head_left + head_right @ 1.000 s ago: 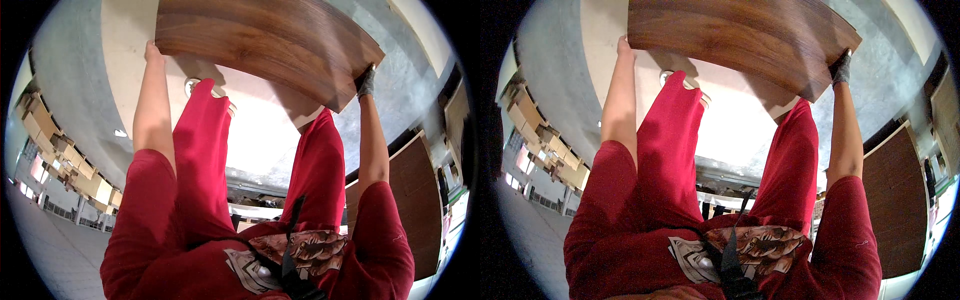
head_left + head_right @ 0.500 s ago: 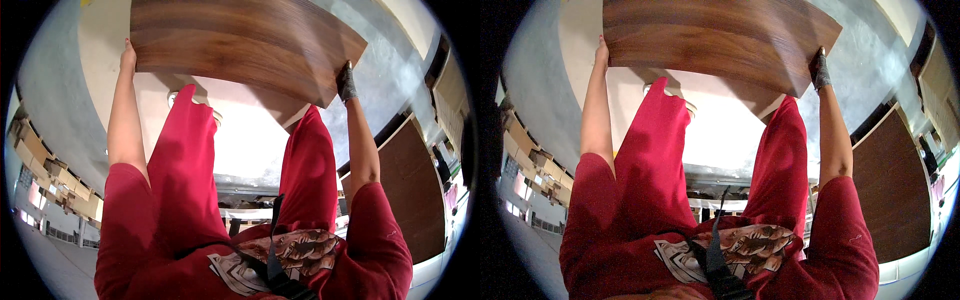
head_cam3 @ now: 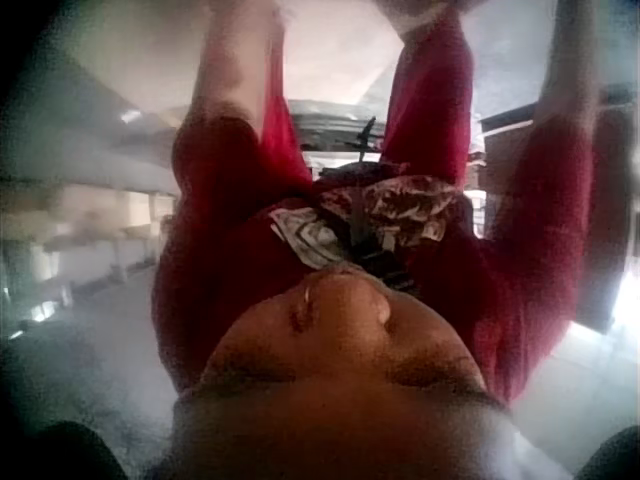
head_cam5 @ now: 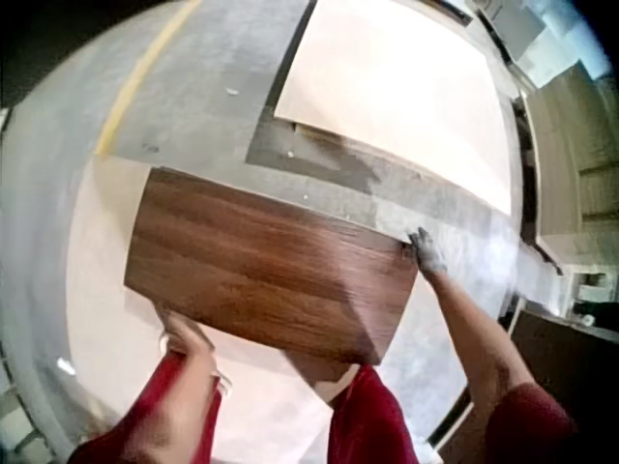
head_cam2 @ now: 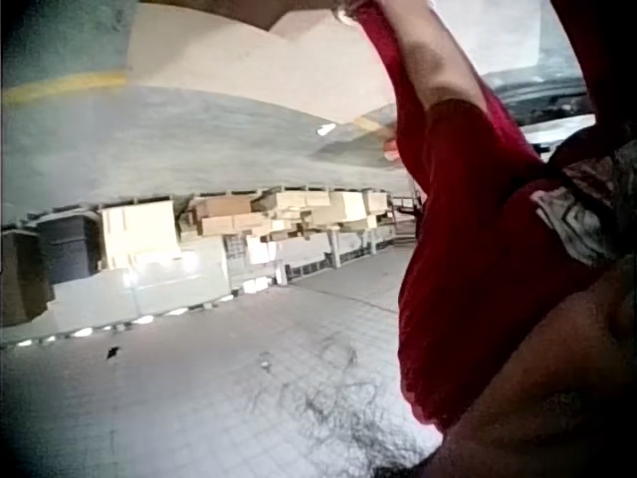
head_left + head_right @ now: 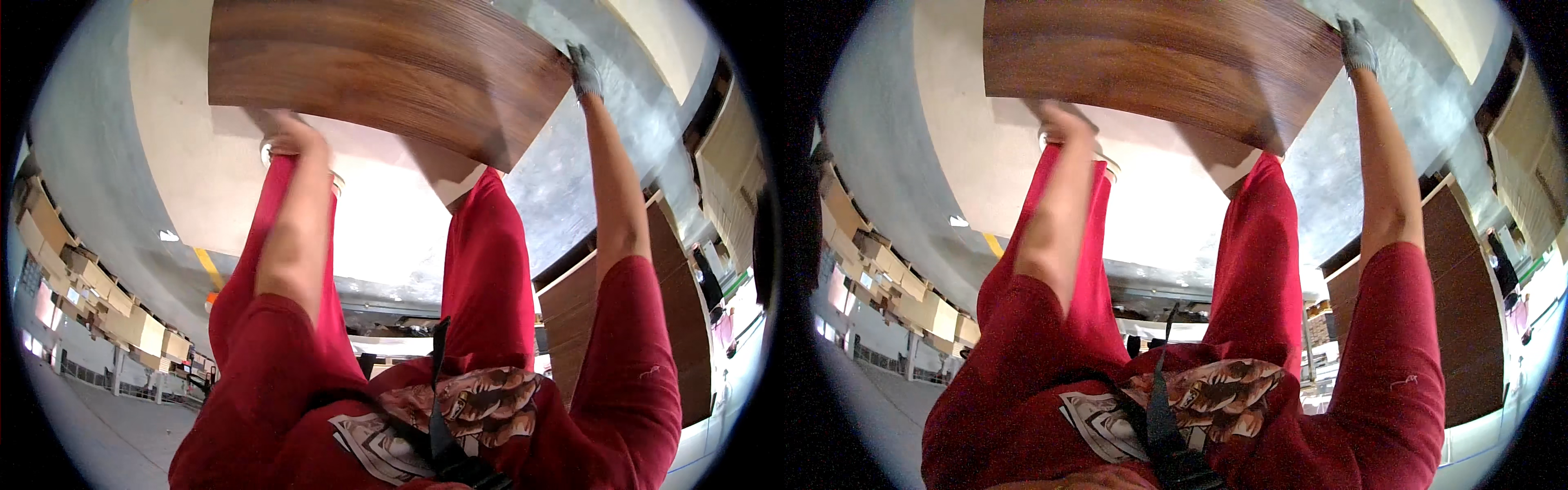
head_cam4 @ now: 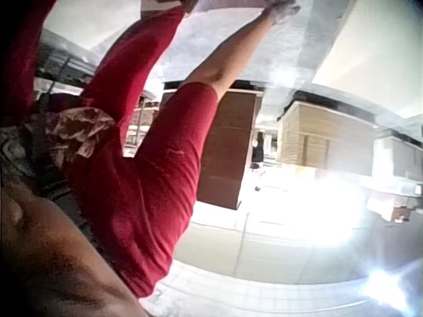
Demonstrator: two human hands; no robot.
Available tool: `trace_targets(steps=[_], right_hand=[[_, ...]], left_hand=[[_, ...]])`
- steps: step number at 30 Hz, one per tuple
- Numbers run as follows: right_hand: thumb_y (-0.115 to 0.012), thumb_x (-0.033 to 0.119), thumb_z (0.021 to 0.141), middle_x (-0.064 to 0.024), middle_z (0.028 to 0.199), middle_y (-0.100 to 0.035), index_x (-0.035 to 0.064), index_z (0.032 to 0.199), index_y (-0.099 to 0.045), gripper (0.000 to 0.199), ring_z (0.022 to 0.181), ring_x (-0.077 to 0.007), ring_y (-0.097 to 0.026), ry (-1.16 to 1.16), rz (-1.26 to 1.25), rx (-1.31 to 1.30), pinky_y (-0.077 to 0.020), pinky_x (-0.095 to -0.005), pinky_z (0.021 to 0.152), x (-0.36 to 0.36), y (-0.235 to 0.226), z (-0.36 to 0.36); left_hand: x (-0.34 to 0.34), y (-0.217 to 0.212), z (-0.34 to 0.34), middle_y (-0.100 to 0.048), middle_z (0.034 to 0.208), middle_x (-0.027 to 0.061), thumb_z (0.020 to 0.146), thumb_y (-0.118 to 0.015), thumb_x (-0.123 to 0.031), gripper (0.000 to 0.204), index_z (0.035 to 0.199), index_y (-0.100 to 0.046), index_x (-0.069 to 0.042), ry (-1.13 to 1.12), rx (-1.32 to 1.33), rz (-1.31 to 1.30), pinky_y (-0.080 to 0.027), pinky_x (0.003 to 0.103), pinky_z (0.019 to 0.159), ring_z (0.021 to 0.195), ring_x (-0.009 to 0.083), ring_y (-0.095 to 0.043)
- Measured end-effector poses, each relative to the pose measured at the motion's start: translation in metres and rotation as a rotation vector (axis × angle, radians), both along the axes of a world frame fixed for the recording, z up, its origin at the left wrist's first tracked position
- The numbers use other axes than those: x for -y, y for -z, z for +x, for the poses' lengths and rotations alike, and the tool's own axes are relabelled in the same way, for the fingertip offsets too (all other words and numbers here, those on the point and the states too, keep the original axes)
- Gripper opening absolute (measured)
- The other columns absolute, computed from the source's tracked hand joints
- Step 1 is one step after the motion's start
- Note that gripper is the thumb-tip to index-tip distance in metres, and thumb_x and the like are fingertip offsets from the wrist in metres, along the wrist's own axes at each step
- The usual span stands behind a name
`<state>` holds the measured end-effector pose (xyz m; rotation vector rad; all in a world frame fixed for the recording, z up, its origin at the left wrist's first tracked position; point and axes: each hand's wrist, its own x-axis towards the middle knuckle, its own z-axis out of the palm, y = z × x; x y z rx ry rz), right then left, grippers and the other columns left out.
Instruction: The person picks up wooden panels from a stack and places them onto a different stack, while also periodically checking panels on a workbench.
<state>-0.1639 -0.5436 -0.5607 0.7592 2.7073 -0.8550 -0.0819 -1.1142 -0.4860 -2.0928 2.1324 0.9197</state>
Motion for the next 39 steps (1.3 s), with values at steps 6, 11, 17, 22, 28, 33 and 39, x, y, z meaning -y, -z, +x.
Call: trace_targets(steps=[6,11,17,22,28,33,39], right_hand=[[-0.043,0.054,0.088,-0.0224,0.14,-0.036,-0.0028,0.13,-0.043,0.071,0.132,-0.0319,-0.031,-0.336,-0.518,0.27,-0.0224,-0.0375,0.109,-0.007,-0.008,-0.037],[-0.042,0.055,0.088,-0.0227,0.139,-0.037,-0.0028,0.129,-0.044,0.071,0.132,-0.0324,-0.031,-0.412,-0.481,0.2,-0.0228,-0.0382,0.109,-0.003,-0.016,-0.046],[-0.042,0.056,0.087,-0.0229,0.138,-0.037,-0.0029,0.127,-0.045,0.071,0.131,-0.0331,-0.032,-0.464,-0.389,0.122,-0.0233,-0.039,0.108,0.006,-0.018,-0.04],[-0.041,0.056,0.087,-0.0232,0.138,-0.038,-0.0029,0.126,-0.046,0.071,0.13,-0.0337,-0.032,-0.46,-0.352,0.078,-0.0237,-0.0397,0.108,0.01,-0.022,-0.043],[-0.041,0.057,0.087,-0.0235,0.137,-0.039,-0.003,0.125,-0.047,0.071,0.129,-0.0344,-0.033,-0.419,-0.231,0.03,-0.0242,-0.0405,0.107,-0.004,-0.04,-0.058],[-0.04,0.058,0.087,-0.0237,0.136,-0.039,-0.003,0.123,-0.049,0.072,0.129,-0.035,-0.033,-0.506,-0.184,-0.028,-0.0246,-0.0412,0.107,0.044,-0.071,-0.091],[-0.04,0.059,0.086,-0.024,0.136,-0.04,-0.0031,0.122,-0.05,0.072,0.128,-0.0357,-0.034,-0.672,-0.148,-0.106,-0.0251,-0.042,0.106,0.184,-0.086,-0.123]], left_hand=[[-0.22,0.003,0.113,-0.057,0.106,0.0042,0.076,-0.067,-0.028,0.043,0.113,-0.055,-0.01,-0.389,-0.289,1.37,-0.04,0.033,0.083,0.095,0.0195,-0.052],[-0.239,0.017,0.119,-0.05,0.128,0.0057,0.074,-0.073,-0.033,0.067,0.128,-0.044,-0.008,-0.29,-0.36,1.523,-0.029,0.044,0.102,0.117,0.0244,-0.046],[-0.253,0.009,0.113,-0.043,0.135,0.0071,0.071,-0.079,-0.037,0.086,0.135,-0.033,-0.003,-0.153,-0.258,1.335,-0.021,0.052,0.107,0.124,0.0272,-0.041],[-0.247,0.015,0.114,-0.043,0.134,0.0095,0.07,-0.08,-0.038,0.086,0.131,-0.035,0.002,-0.103,-0.214,1.322,-0.022,0.052,0.106,0.124,0.0292,-0.04],[-0.228,0.001,0.096,-0.047,0.131,0.0023,0.072,-0.079,-0.032,0.072,0.129,-0.044,-0.006,-0.105,-0.121,1.515,-0.025,0.047,0.106,0.12,0.0252,-0.043],[-0.127,0.007,0.053,-0.042,0.137,0.0082,0.079,-0.069,-0.04,0.071,0.134,-0.038,-0.007,-0.186,-0.474,1.408,-0.029,0.041,0.107,0.125,0.0252,-0.039],[0.002,0.009,-0.018,-0.042,0.137,0.0066,0.09,-0.052,-0.044,0.057,0.134,-0.04,-0.008,-0.155,-0.609,1.099,-0.033,0.039,0.105,0.124,0.0253,-0.041]])
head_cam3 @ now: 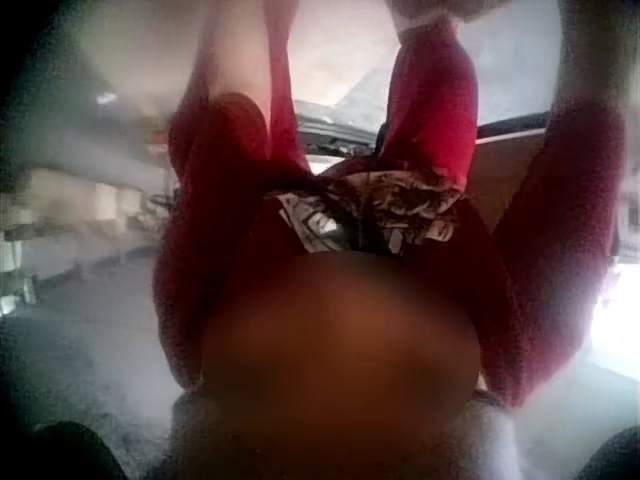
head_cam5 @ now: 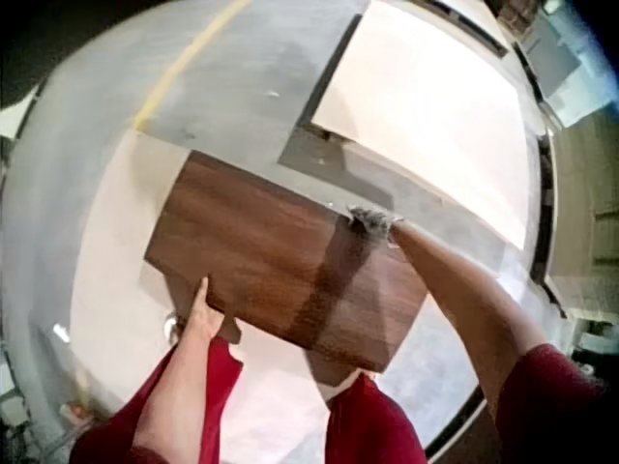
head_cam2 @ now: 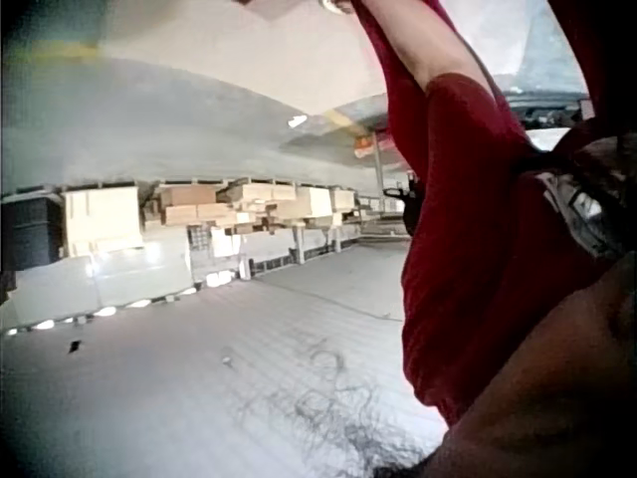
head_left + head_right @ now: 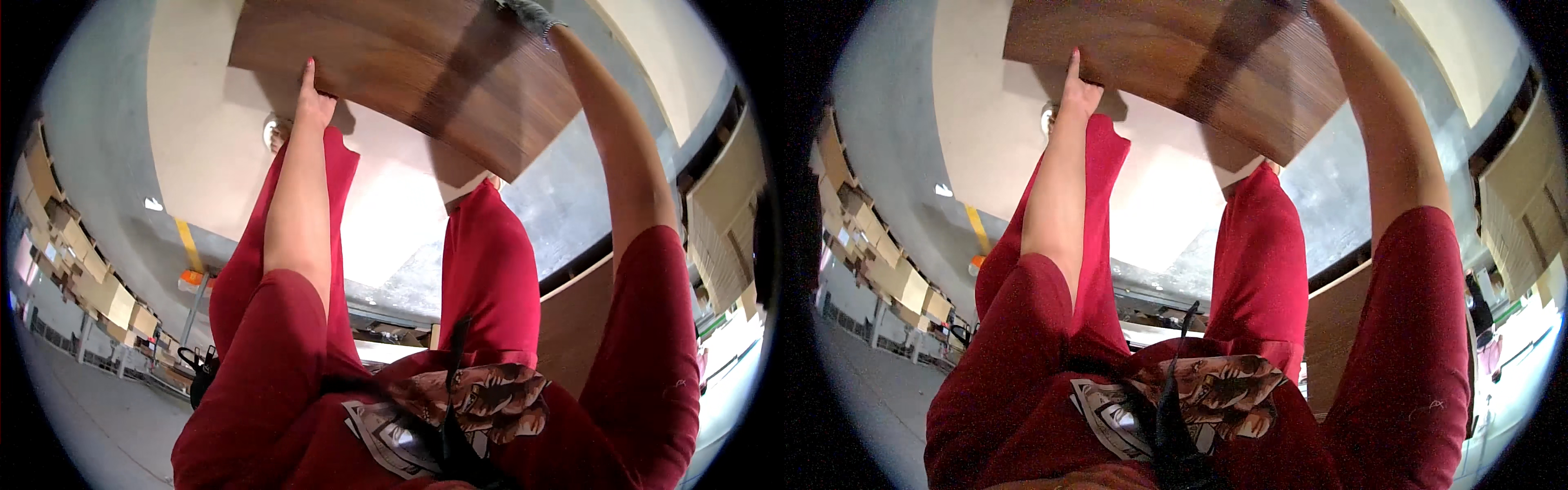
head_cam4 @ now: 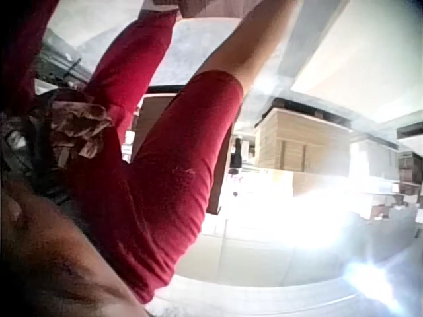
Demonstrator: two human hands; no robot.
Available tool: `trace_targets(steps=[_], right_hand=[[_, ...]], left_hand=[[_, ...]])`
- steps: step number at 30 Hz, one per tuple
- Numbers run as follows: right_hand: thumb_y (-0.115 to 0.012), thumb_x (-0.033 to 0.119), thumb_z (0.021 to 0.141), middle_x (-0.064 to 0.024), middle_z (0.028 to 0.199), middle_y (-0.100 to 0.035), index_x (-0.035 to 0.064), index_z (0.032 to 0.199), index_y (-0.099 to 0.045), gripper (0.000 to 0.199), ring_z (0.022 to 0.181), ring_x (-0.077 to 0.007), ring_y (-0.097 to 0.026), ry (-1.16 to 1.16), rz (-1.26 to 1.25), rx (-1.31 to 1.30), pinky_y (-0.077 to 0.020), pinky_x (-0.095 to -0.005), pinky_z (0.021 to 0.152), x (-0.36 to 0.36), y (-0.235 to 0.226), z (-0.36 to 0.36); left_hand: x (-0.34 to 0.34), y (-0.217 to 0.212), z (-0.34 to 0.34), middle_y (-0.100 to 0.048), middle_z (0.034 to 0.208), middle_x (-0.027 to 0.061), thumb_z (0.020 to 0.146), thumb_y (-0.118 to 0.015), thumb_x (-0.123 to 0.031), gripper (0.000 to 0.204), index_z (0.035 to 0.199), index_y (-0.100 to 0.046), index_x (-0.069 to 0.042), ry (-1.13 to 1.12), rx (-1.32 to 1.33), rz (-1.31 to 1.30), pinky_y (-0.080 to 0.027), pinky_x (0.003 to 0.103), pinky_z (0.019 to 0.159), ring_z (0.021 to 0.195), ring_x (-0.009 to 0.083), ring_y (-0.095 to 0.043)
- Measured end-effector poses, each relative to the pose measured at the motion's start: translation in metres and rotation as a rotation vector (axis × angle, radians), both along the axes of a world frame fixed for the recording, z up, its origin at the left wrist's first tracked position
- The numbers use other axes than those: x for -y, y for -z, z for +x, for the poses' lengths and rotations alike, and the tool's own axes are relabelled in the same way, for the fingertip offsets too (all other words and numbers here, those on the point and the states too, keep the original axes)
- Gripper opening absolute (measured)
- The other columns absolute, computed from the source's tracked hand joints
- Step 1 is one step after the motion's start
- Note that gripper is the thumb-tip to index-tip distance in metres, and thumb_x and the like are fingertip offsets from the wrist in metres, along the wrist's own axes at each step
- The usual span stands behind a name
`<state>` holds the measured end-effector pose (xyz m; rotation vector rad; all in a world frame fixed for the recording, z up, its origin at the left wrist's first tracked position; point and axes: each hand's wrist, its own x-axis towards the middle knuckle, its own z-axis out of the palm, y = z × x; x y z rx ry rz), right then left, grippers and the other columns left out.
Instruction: The person picks up wooden panels from a stack and places them onto a different stack, while also periodically checking panels on a workbench.
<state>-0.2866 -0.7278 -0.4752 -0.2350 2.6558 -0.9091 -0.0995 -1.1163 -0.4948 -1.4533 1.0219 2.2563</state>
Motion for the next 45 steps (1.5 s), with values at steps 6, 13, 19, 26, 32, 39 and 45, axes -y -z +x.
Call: trace_targets(steps=[6,13,19,26,32,39,45], right_hand=[[-0.039,0.06,0.086,-0.0243,0.135,-0.041,-0.0031,0.12,-0.051,0.073,0.127,-0.0364,-0.034,-0.008,0.116,-0.137,-0.0256,-0.0429,0.106,0.136,0.013,-0.035],[-0.038,0.061,0.086,-0.0246,0.134,-0.041,-0.0032,0.118,-0.053,0.073,0.127,-0.0372,-0.035,0.084,0.238,-0.205,-0.0262,-0.0438,0.105,0.185,0.04,-0.056],[-0.038,0.062,0.086,-0.0249,0.133,-0.042,-0.0032,0.117,-0.054,0.074,0.126,-0.0379,-0.036,0.152,0.266,-0.276,-0.0267,-0.0447,0.105,0.202,0.044,-0.058],[-0.037,0.063,0.085,-0.0252,0.133,-0.043,-0.0033,0.115,-0.055,0.075,0.125,-0.0387,-0.037,0.463,0.408,-0.777,-0.0273,-0.0456,0.104,0.154,0.053,-0.03],[-0.043,0.051,0.088,-0.0203,0.15,-0.011,-0.0028,0.141,-0.02,0.079,0.139,-0.0333,-0.009,0.09,0.325,-0.027,-0.0061,-0.041,0.114,0.125,-0.044,0.198],[-0.054,0.05,0.082,-0.0251,0.119,-0.055,-0.0041,0.123,-0.049,0.068,0.112,-0.0392,-0.052,0.264,0.563,1.088,-0.0417,-0.0421,0.092,-0.127,-0.038,0.405],[-0.058,0.034,0.082,-0.0218,0.111,-0.06,-0.0022,0.109,-0.06,0.045,0.104,-0.0308,-0.057,-0.084,0.189,0.781,-0.0456,-0.0378,0.086,-0.232,-0.113,0.349]], left_hand=[[0.043,0.022,-0.007,-0.043,0.134,0.0078,0.081,-0.065,-0.047,0.075,0.135,-0.035,-0.004,-0.182,-0.079,-0.043,-0.035,0.038,0.103,0.12,0.0244,-0.044],[0.028,0.007,-0.019,-0.022,0.149,0.0037,0.069,-0.068,-0.063,0.099,0.141,-0.027,-0.009,-0.041,0.257,-0.214,-0.018,0.042,0.11,0.136,0.0217,-0.018],[0.041,0.016,-0.015,-0.021,0.149,0.0017,0.071,-0.064,-0.065,0.096,0.143,-0.025,-0.015,-0.025,0.193,-0.153,-0.016,0.043,0.11,0.137,0.0216,-0.017],[0.009,0.002,-0.037,-0.022,0.149,0.0058,0.072,-0.061,-0.067,0.095,0.143,-0.025,-0.015,0.046,0.234,-0.103,-0.018,0.044,0.109,0.136,0.0229,-0.019],[-0.02,-0.063,0.027,-0.007,0.152,0.0134,0.075,-0.058,-0.066,0.104,0.145,-0.011,-0.008,-0.08,0.321,-0.143,-0.02,0.05,0.108,0.138,0.036,-0.012],[-0.06,-0.141,0.066,-0.026,0.145,0.0208,0.081,-0.058,-0.055,0.085,0.139,-0.027,-0.001,-0.268,0.174,-0.059,-0.029,0.047,0.105,0.134,0.0348,-0.026],[-0.104,-0.265,0.119,-0.059,0.116,0.0146,0.082,-0.055,-0.042,0.052,0.121,-0.052,-0.006,-0.127,0.039,-0.396,-0.043,0.04,0.093,0.109,0.0266,-0.055]])
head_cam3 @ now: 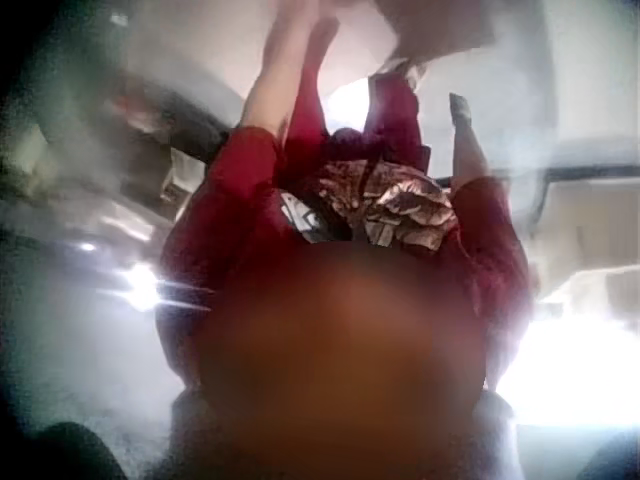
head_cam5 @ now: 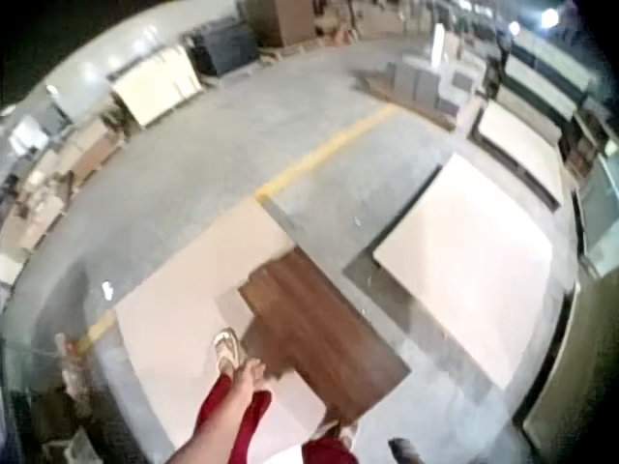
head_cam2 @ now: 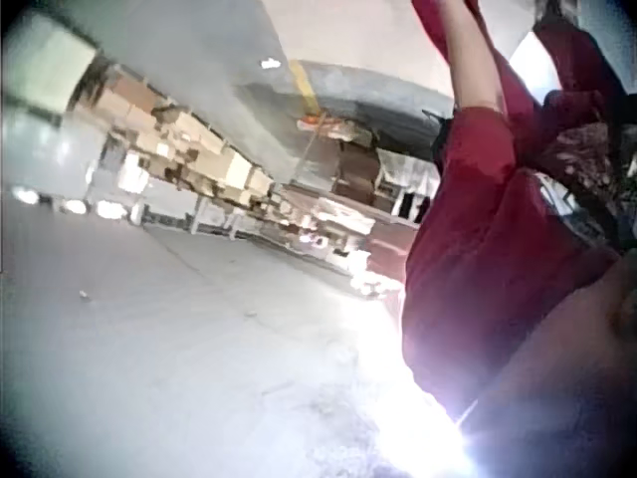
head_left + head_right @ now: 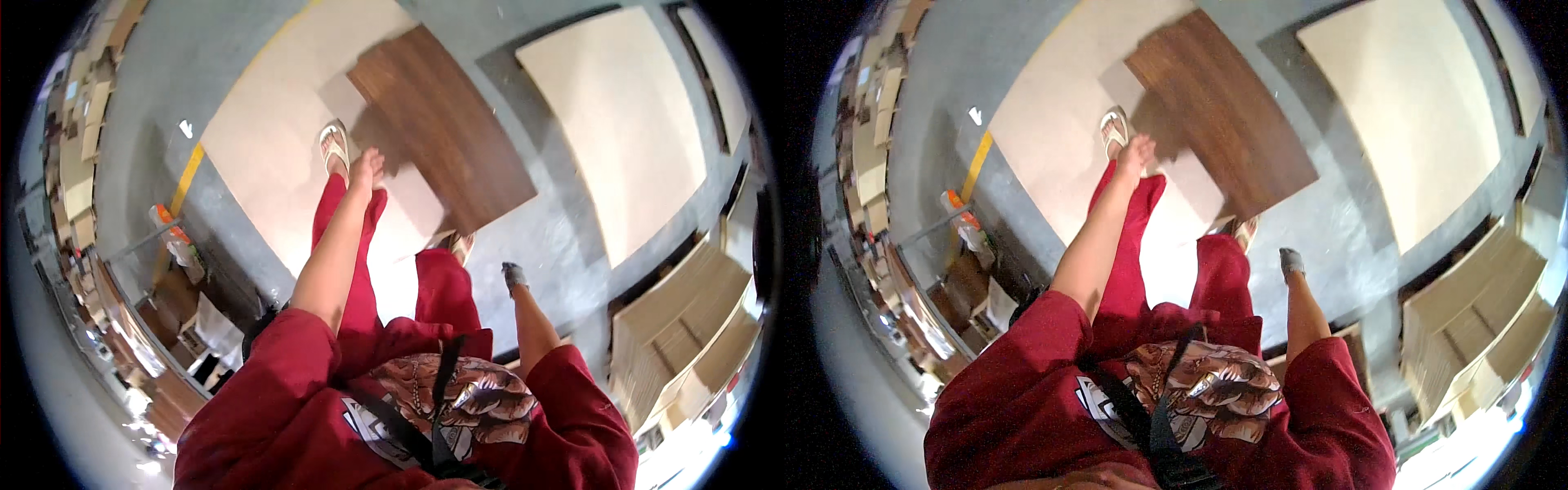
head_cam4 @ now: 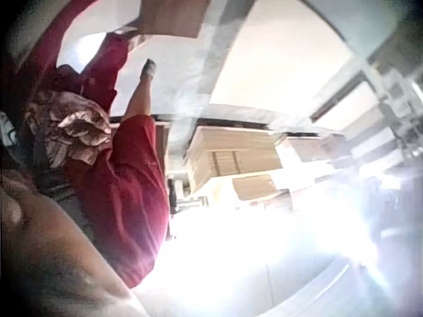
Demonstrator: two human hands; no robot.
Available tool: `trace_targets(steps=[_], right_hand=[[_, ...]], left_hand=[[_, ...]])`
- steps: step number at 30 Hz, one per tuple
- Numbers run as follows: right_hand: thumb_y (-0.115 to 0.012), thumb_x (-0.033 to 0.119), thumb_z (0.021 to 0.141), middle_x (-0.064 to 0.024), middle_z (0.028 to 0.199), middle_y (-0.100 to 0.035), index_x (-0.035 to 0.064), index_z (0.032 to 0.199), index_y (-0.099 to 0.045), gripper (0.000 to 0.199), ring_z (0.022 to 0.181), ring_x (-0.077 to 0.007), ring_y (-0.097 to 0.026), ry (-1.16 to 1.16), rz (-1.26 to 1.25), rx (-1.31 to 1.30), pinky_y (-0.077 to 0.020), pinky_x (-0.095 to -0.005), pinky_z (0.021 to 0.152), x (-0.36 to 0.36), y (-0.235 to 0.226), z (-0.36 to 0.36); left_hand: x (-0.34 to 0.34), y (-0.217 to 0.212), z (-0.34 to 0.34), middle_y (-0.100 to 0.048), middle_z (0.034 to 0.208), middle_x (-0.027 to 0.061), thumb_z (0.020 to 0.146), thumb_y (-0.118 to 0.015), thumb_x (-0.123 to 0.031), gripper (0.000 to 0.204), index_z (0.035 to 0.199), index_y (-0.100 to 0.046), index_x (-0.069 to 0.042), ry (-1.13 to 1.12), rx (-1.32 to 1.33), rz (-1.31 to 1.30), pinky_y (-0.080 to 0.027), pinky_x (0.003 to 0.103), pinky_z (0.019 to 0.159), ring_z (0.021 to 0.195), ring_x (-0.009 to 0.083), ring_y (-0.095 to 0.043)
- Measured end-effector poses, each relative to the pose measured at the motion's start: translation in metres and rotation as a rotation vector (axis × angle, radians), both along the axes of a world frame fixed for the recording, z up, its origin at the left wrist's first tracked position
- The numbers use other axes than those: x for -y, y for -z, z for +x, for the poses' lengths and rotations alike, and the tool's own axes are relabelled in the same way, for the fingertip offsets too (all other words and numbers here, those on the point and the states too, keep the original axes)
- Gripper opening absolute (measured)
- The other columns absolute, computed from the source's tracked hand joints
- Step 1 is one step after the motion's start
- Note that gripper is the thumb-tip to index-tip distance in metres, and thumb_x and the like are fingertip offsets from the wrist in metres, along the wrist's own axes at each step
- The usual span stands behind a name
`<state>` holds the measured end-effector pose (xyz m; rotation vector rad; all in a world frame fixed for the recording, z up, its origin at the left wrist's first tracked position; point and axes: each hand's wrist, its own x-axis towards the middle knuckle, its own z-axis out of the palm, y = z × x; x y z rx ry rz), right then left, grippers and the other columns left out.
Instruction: The person picks up wooden panels from a stack and places them onto a different stack, while also periodically checking panels on a workbench.
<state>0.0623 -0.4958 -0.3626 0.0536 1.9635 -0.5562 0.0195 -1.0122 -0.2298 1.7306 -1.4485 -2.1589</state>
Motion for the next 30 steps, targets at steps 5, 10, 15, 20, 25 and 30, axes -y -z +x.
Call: trace_targets(steps=[5,10,15,20,25,30], right_hand=[[-0.061,0.028,0.083,-0.0084,0.074,-0.065,0.0096,0.099,-0.065,0.025,0.059,-0.0152,-0.055,0.327,-0.239,-0.175,-0.0426,-0.0315,0.053,-0.095,0.04,-0.083],[-0.056,0.034,0.086,-0.0063,0.075,-0.066,0.0141,0.105,-0.06,0.028,0.054,-0.0142,-0.055,0.663,-0.465,-0.027,-0.0369,-0.0267,0.043,-0.045,-0.063,-0.171],[-0.058,0.021,0.085,-0.0121,0.086,-0.065,0.005,0.105,-0.059,0.025,0.066,-0.0247,-0.063,0.627,-0.469,0.015,-0.048,-0.0338,0.053,-0.042,-0.108,-0.15],[-0.053,0.031,0.087,-0.0121,0.086,-0.066,0.0098,0.11,-0.057,0.031,0.059,-0.0212,-0.06,0.386,-0.314,0.142,-0.0409,-0.0328,0.042,-0.028,-0.109,-0.06],[-0.05,0.032,0.089,-0.0107,0.089,-0.068,0.0101,0.112,-0.058,0.032,0.066,-0.0218,-0.063,0.188,-0.146,0.127,-0.0479,-0.0346,0.051,-0.126,-0.068,0.016],[-0.058,0.034,0.084,-0.0116,0.082,-0.065,0.0102,0.101,-0.059,0.029,0.056,-0.0193,-0.056,0.009,0.03,0.307,-0.0417,-0.0339,0.045,-0.058,-0.088,0.088]], left_hand=[[-0.062,-0.084,0.027,-0.066,0.1,0.0086,0.083,-0.052,-0.042,0.045,0.111,-0.058,-0.007,0.121,0.016,0.079,-0.048,0.033,0.081,0.088,0.0193,-0.062],[-0.13,-0.305,0.006,-0.067,0.099,0.0052,0.089,-0.05,-0.041,0.039,0.107,-0.063,-0.009,0.614,-0.455,0.089,-0.047,0.026,0.076,0.085,0.014,-0.063],[-0.274,-0.566,0.053,-0.067,0.092,0.0095,0.087,-0.061,-0.018,0.017,0.096,-0.065,-0.004,1.273,-1.382,0.152,-0.05,0.03,0.07,0.08,0.0175,-0.063],[-0.339,-0.624,0.154,-0.063,0.086,0.0137,0.081,-0.068,-0.029,0.035,0.09,-0.062,0.004,1.238,-1.7,0.655,-0.046,0.034,0.066,0.08,0.0214,-0.06],[-0.307,-0.651,0.233,-0.055,0.075,0.017,0.084,-0.06,-0.017,0.022,0.076,-0.051,0.002,1.545,-1.748,0.422,-0.041,0.038,0.062,0.07,0.0283,-0.055],[-0.297,-0.655,0.393,-0.06,0.081,0.0148,0.083,-0.062,-0.023,0.025,0.088,-0.058,0.001,1.309,-1.663,0.08,-0.045,0.034,0.063,0.074,0.0227,-0.058]])
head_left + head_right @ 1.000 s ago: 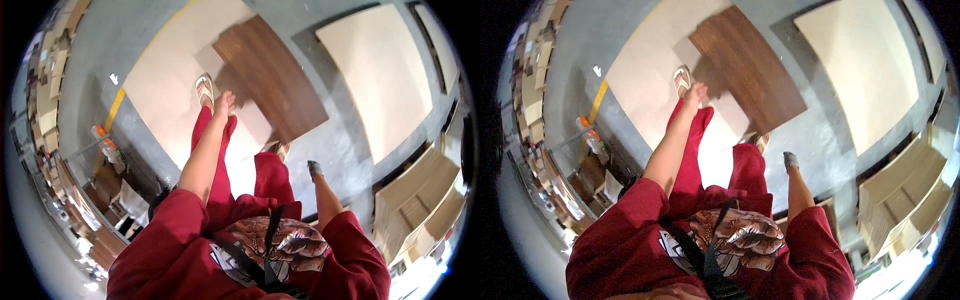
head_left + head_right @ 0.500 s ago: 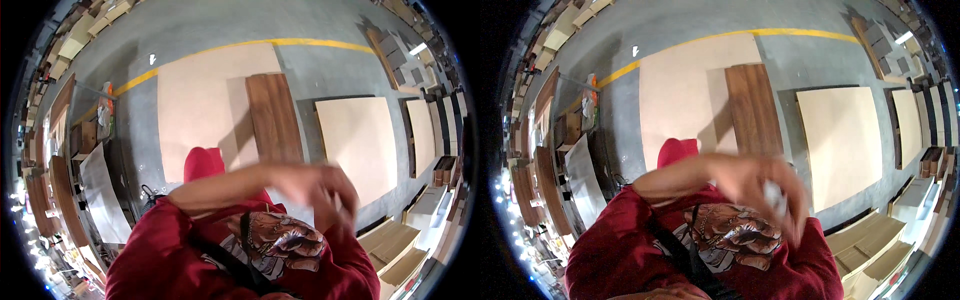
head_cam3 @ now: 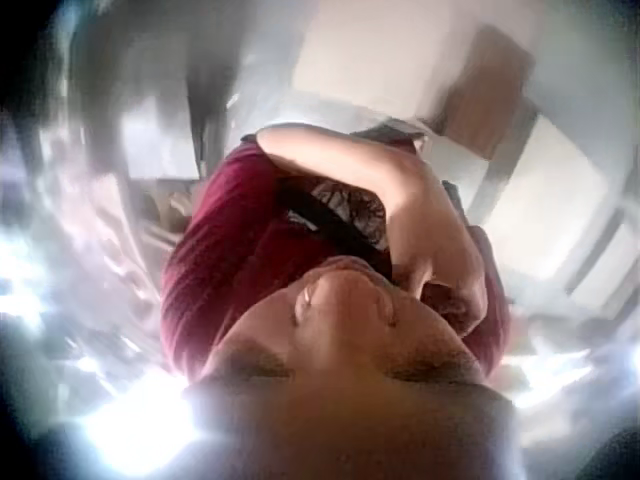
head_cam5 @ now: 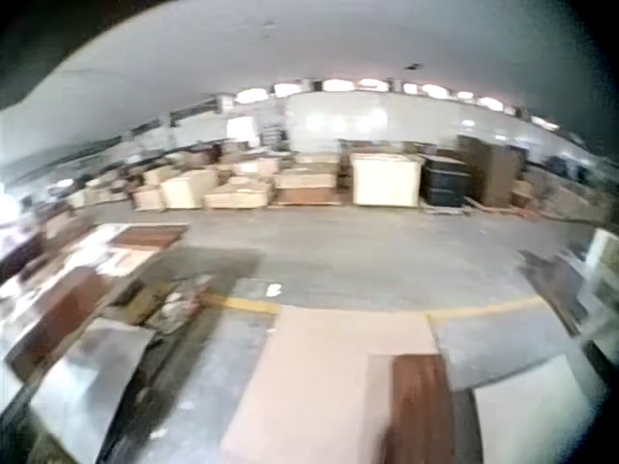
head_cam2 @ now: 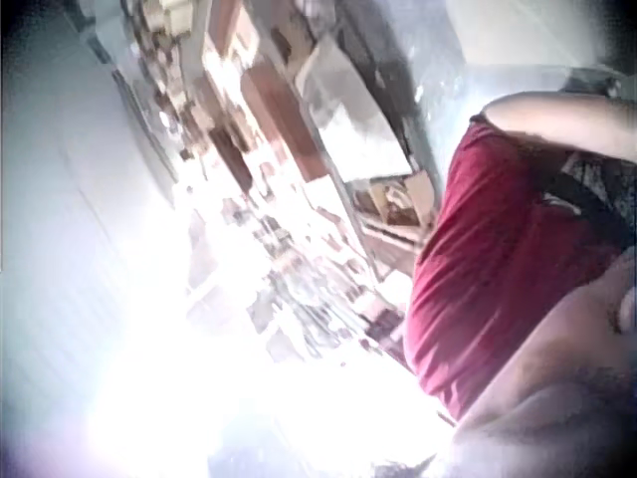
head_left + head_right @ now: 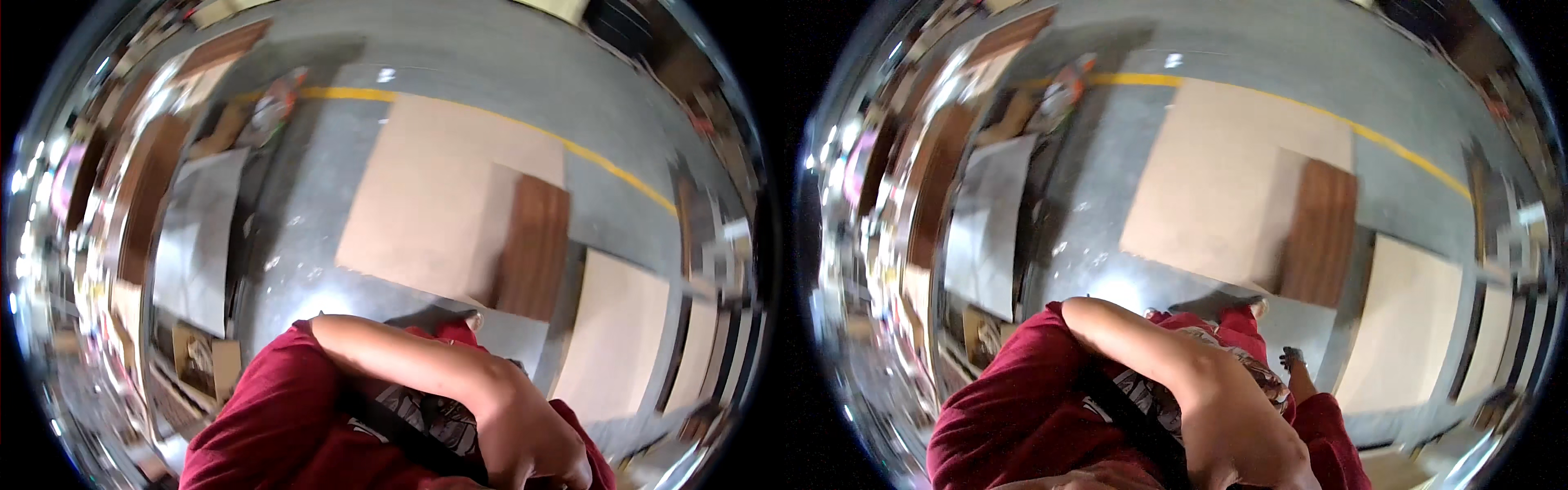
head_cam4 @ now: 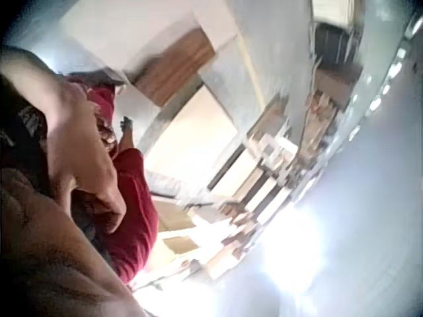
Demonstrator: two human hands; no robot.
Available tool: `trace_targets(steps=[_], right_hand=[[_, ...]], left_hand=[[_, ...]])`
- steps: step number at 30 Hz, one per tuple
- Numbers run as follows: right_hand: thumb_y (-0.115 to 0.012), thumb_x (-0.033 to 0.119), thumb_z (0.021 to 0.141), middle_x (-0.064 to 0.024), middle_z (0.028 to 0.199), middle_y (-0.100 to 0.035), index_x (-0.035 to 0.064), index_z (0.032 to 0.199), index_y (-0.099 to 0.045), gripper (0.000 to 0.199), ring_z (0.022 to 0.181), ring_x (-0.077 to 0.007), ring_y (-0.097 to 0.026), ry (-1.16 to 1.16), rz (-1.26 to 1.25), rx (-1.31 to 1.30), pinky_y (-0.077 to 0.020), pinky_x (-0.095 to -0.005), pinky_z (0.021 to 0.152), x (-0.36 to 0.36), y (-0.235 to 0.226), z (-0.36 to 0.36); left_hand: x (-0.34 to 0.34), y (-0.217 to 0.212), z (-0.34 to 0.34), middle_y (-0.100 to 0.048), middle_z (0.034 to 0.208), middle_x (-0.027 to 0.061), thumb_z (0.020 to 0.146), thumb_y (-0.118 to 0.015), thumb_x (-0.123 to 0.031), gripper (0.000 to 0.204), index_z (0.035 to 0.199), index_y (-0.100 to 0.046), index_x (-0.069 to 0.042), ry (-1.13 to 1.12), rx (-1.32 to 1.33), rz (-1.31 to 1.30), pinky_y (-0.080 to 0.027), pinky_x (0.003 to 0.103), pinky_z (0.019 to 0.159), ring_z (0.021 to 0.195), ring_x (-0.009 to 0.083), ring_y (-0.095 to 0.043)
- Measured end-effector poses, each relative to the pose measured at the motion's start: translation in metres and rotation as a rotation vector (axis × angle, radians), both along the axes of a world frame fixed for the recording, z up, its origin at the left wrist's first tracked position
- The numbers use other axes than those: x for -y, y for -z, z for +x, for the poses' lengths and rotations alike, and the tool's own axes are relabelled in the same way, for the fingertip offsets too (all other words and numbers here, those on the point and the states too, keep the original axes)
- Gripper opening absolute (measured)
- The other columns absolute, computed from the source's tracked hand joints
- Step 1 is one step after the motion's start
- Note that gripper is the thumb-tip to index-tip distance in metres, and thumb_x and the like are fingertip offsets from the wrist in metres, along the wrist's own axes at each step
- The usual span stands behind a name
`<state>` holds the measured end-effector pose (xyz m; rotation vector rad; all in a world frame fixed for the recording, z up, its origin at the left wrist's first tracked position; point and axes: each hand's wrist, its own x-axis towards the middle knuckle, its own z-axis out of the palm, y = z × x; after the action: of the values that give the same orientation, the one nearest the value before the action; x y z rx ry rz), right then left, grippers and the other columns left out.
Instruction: The person picks up wooden panels from a stack and places them onto a different stack, while also periodically checking panels on a workbench.
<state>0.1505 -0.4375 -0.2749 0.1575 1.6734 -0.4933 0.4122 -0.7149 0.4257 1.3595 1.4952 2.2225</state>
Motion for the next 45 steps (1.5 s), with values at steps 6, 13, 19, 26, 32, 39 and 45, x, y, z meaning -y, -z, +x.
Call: trace_targets(steps=[6,13,19,26,32,39,45], right_hand=[[-0.058,0.03,0.084,-0.0128,0.085,-0.065,0.0075,0.104,-0.059,0.03,0.06,-0.02,-0.058,-0.289,-0.237,-0.086,-0.0449,-0.0355,0.048,0.214,-0.025,0.094],[-0.058,0.028,0.085,-0.013,0.086,-0.066,0.0053,0.107,-0.059,0.031,0.061,-0.0205,-0.059,-0.885,-0.84,-0.296,-0.0464,-0.0367,0.049,0.47,-0.184,0.265],[-0.057,0.025,0.086,-0.0117,0.085,-0.066,0.0029,0.105,-0.06,0.029,0.06,-0.0207,-0.06,-0.61,-1.153,0.02,-0.0478,-0.037,0.05,0.513,-0.261,0.34],[-0.057,0.023,0.085,-0.0099,0.079,-0.063,0.0056,0.1,-0.061,0.024,0.056,-0.0203,-0.057,-0.651,-0.838,0.028,-0.045,-0.0362,0.046,0.498,-0.165,0.275],[-0.057,0.022,0.083,-0.0083,0.074,-0.06,0.008,0.095,-0.061,0.019,0.053,-0.02,-0.055,-0.645,-0.572,0.141,-0.0427,-0.0356,0.043,0.484,-0.039,0.265],[-0.057,0.02,0.082,-0.0065,0.067,-0.058,0.0107,0.09,-0.062,0.013,0.05,-0.0196,-0.053,-0.605,-0.5,0.203,-0.0399,-0.0348,0.04,0.536,0.028,0.315],[-0.057,0.028,0.086,-0.009,0.081,-0.065,0.0054,0.099,-0.063,0.027,0.054,-0.0194,-0.056,-0.803,-0.451,0.166,-0.0445,-0.0346,0.046,0.596,0.018,0.442]], left_hand=[[-0.025,-0.016,0.176,-0.06,0.079,0.0141,0.084,-0.061,-0.024,0.025,0.087,-0.059,0.0,-0.776,-0.259,-0.064,-0.046,0.034,0.064,0.073,0.0243,-0.058],[-0.04,-0.037,0.241,-0.061,0.076,0.0132,0.084,-0.059,-0.025,0.025,0.087,-0.062,-0.001,-1.551,-0.596,-0.225,-0.047,0.035,0.064,0.071,0.0263,-0.059],[-0.014,-0.068,0.219,-0.061,0.073,0.0125,0.085,-0.058,-0.026,0.025,0.087,-0.063,-0.001,-1.635,-0.638,-0.506,-0.048,0.035,0.064,0.069,0.028,-0.059],[0.051,-0.062,0.255,-0.053,0.084,0.0185,0.088,-0.056,-0.016,0.019,0.097,-0.055,0.001,-1.319,-0.205,-0.634,-0.042,0.039,0.065,0.077,0.0335,-0.052],[0.072,-0.029,0.36,-0.056,0.091,0.0153,0.089,-0.057,-0.018,0.031,0.115,-0.059,0.0,-1.606,0.21,-0.644,-0.044,0.036,0.071,0.081,0.0285,-0.055],[0.086,0.032,0.485,-0.054,0.098,0.0142,0.087,-0.058,-0.027,0.039,0.116,-0.06,-0.001,-1.766,0.533,-0.767,-0.045,0.036,0.079,0.09,0.0286,-0.055],[0.124,0.066,0.617,-0.057,0.103,0.0174,0.091,-0.046,-0.046,0.056,0.106,-0.065,0.005,-1.882,0.483,-0.316,-0.042,0.038,0.085,0.094,0.0286,-0.054]])
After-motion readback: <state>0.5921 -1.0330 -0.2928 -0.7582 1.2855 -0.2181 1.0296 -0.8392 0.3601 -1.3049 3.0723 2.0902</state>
